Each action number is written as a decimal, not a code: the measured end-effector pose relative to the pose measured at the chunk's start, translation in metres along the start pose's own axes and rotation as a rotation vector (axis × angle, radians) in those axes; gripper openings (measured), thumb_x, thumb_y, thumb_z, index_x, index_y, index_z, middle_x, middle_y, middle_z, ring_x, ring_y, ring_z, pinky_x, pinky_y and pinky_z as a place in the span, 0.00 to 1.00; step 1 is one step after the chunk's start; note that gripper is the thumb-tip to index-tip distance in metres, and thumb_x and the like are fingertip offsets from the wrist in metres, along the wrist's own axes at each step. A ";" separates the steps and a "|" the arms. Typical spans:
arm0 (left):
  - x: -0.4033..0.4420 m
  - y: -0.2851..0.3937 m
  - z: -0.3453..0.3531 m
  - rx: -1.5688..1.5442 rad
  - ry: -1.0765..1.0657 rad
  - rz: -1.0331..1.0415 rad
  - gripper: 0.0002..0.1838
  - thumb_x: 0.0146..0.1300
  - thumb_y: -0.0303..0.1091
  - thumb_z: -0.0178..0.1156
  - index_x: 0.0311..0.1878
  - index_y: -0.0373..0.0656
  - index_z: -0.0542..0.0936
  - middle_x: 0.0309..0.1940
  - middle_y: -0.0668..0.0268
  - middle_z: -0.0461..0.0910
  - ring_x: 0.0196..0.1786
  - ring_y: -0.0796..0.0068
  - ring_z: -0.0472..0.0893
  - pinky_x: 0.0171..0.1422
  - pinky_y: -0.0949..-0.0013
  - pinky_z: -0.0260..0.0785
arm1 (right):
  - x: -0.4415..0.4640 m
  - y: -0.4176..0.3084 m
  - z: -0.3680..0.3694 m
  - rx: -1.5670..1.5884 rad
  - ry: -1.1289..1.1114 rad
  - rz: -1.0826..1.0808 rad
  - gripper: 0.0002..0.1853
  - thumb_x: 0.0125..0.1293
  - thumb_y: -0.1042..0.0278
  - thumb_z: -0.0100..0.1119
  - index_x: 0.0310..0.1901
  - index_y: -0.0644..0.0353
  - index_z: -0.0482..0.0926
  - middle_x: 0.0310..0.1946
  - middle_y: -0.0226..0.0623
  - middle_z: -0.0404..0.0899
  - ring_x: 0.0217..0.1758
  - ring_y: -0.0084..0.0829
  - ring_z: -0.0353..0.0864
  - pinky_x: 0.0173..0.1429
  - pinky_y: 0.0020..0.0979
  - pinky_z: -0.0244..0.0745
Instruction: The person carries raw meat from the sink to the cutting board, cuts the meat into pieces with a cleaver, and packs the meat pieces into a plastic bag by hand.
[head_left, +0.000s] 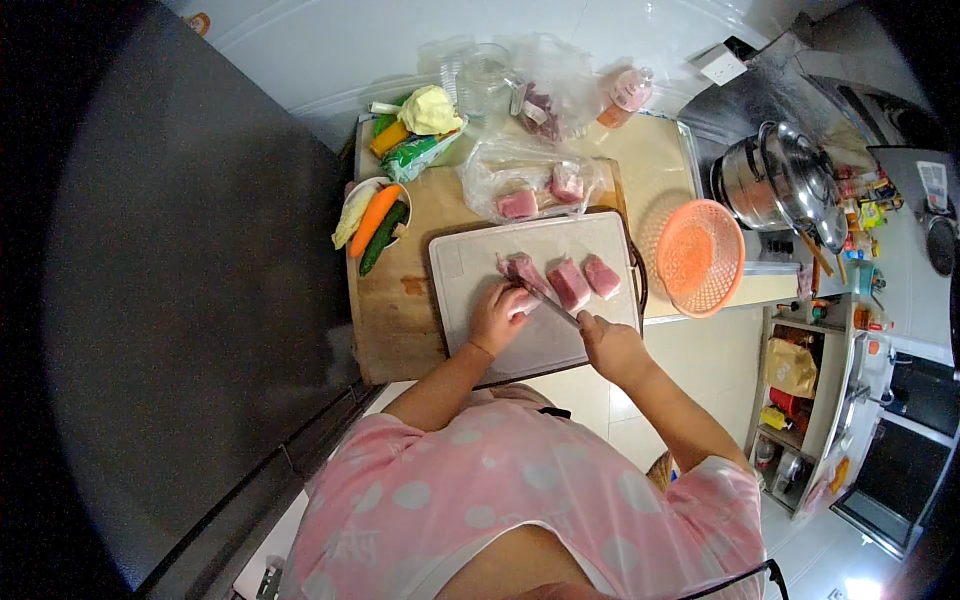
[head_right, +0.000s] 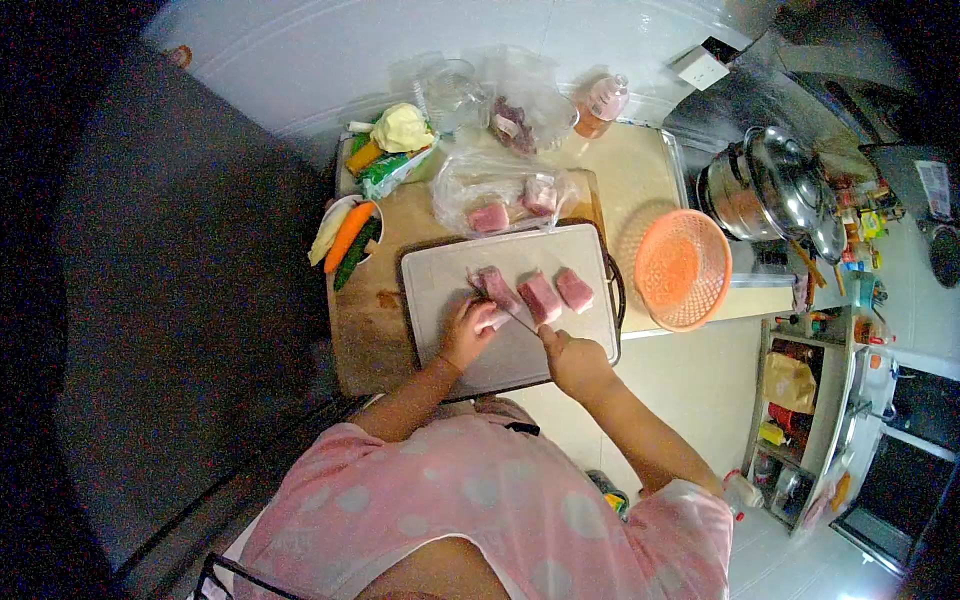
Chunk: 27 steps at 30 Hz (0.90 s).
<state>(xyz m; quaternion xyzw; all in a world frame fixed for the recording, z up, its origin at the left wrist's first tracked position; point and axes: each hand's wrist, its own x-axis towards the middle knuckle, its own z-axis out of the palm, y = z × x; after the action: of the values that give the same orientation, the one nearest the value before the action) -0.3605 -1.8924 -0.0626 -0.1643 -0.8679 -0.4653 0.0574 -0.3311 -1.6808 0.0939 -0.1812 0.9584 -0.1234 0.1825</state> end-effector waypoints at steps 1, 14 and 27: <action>0.001 0.001 0.000 0.000 0.005 0.009 0.23 0.40 0.23 0.64 0.45 0.45 0.76 0.43 0.59 0.75 0.48 0.53 0.75 0.51 0.55 0.69 | -0.001 0.000 -0.004 0.005 -0.008 0.003 0.09 0.65 0.70 0.47 0.45 0.61 0.63 0.27 0.47 0.76 0.25 0.49 0.78 0.27 0.47 0.72; -0.007 -0.003 -0.001 -0.027 -0.078 -0.022 0.23 0.40 0.23 0.65 0.45 0.43 0.77 0.47 0.59 0.73 0.51 0.54 0.73 0.56 0.55 0.68 | -0.006 -0.017 0.002 0.070 -0.085 0.099 0.12 0.61 0.74 0.45 0.46 0.62 0.63 0.30 0.49 0.77 0.29 0.49 0.81 0.31 0.45 0.76; -0.004 -0.002 -0.003 0.048 -0.061 0.080 0.24 0.39 0.25 0.68 0.44 0.42 0.75 0.46 0.59 0.74 0.50 0.54 0.74 0.56 0.55 0.68 | 0.009 -0.016 0.003 0.052 -0.122 0.072 0.14 0.59 0.76 0.47 0.47 0.62 0.64 0.31 0.49 0.78 0.32 0.49 0.81 0.33 0.45 0.76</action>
<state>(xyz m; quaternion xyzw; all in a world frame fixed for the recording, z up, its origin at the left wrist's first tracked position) -0.3573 -1.8970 -0.0636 -0.2117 -0.8729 -0.4364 0.0535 -0.3334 -1.6997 0.0937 -0.1492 0.9478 -0.1305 0.2497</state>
